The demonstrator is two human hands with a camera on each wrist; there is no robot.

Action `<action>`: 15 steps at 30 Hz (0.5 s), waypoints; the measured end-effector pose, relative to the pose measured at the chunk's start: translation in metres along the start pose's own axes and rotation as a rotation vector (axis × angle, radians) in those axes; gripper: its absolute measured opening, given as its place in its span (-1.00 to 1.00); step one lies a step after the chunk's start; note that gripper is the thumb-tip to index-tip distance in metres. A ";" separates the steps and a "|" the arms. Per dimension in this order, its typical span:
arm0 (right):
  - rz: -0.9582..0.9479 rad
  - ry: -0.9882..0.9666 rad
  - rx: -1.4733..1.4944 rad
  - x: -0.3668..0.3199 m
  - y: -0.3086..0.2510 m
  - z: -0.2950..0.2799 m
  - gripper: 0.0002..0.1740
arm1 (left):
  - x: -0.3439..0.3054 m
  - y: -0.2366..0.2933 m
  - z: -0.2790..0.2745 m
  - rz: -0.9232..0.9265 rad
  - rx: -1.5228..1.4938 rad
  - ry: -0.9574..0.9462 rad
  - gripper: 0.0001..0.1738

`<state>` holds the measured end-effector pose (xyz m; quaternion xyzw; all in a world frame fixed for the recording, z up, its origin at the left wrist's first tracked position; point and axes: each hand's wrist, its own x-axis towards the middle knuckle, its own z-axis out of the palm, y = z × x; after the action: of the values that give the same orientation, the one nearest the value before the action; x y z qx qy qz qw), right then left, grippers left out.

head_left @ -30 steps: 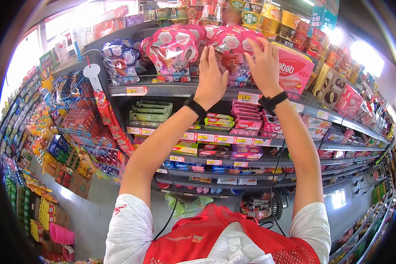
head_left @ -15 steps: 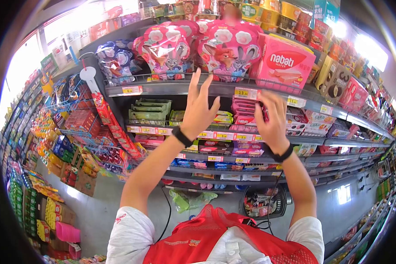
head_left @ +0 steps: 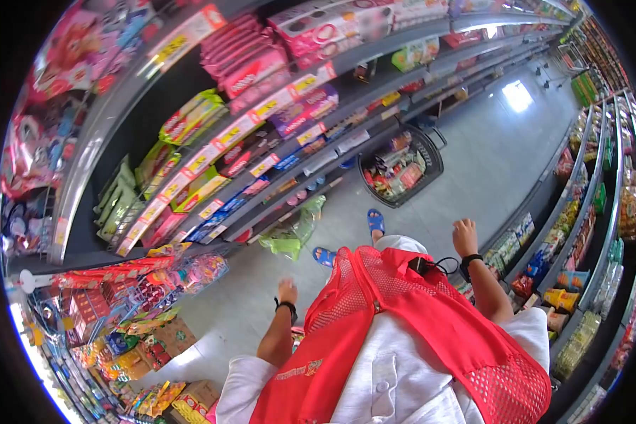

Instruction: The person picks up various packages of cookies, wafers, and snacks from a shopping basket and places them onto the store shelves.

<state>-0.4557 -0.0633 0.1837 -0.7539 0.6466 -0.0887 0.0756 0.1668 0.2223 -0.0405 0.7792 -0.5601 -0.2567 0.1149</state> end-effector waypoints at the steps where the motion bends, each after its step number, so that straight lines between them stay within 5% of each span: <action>1: 0.138 -0.091 -0.033 -0.030 0.044 0.018 -0.85 | -0.031 -0.026 0.034 0.064 0.480 -0.526 -0.70; 2: 0.247 -0.115 -0.085 -0.056 0.079 0.025 -0.84 | -0.058 0.003 0.025 0.100 0.630 -0.835 -0.69; 6: 0.646 -0.257 -0.176 -0.081 0.195 0.053 -0.83 | -0.103 0.033 0.061 0.114 0.474 -0.586 -0.73; 10: 0.575 -0.113 0.003 -0.020 0.268 0.088 -0.77 | -0.096 0.091 0.083 0.200 0.398 -0.218 -0.81; 12: 0.521 -0.219 0.056 0.044 0.266 0.083 -0.74 | -0.067 0.140 0.063 0.057 0.558 -0.355 -0.90; 14: 0.281 -0.282 -0.009 0.103 0.257 0.075 -0.71 | -0.015 0.164 0.085 0.010 0.509 -0.190 -0.86; 15: 0.235 -0.316 0.013 0.127 0.250 0.066 -0.71 | 0.012 0.191 0.084 -0.238 0.085 -0.079 -0.77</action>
<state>-0.6622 -0.2273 0.0669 -0.6772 0.7096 0.0359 0.1910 -0.0305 0.1539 -0.0252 0.8336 -0.4781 -0.2750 0.0282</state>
